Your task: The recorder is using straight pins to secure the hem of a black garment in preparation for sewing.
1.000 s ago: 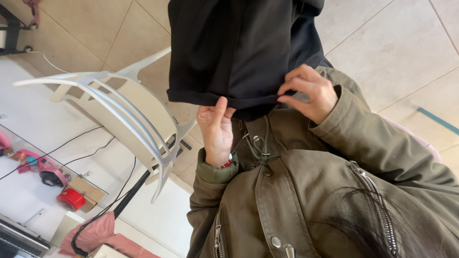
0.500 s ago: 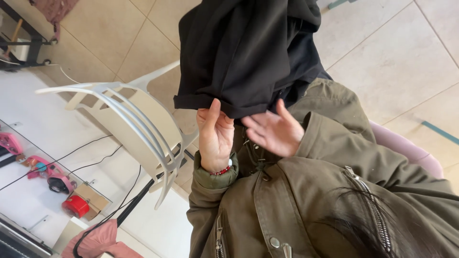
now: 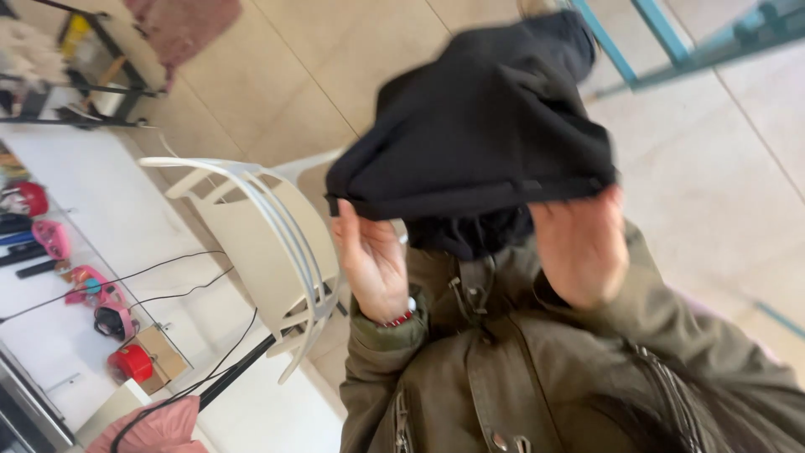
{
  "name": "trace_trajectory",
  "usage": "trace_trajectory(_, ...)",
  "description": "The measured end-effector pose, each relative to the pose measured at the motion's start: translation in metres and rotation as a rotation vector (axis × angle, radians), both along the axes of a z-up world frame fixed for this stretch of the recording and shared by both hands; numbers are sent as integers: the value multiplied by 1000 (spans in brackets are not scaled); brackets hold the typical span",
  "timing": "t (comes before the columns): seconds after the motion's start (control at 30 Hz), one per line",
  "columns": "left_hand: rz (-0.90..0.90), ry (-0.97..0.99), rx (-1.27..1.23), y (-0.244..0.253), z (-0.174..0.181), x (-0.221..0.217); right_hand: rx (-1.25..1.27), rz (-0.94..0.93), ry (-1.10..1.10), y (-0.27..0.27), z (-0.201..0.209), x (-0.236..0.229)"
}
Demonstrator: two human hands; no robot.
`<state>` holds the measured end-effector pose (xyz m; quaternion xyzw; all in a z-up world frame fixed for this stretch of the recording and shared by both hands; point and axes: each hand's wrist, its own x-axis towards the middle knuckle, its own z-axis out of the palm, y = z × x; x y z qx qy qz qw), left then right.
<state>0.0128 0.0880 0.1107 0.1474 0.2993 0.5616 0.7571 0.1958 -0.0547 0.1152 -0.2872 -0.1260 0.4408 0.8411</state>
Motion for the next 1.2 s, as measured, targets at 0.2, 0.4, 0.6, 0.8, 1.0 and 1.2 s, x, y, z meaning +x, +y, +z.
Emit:
trace_trajectory(0.2, -116, 36, 121, -19, -56, 2, -235, 76, 368, -22, -63, 23)
trace_trajectory(0.4, -52, 140, -146, -64, -123, 11, -241, 16, 515, -84, -156, 35)
trace_trajectory(0.6, -54, 135, -113, -66, -111, 15, -199, -68, 568, -103, -151, 28)
trace_trajectory(0.8, -69, 66, 113, -67, -132, 6, -361, 41, 558, -94, -162, 16)
trace_trajectory(1.0, -163, 360, -31, -64, -106, 17, -492, 170, 540, -85, -141, 15)
trace_trajectory(1.2, -175, 391, -31, -67, -117, 11, -326, 452, 327, -130, -139, 13)
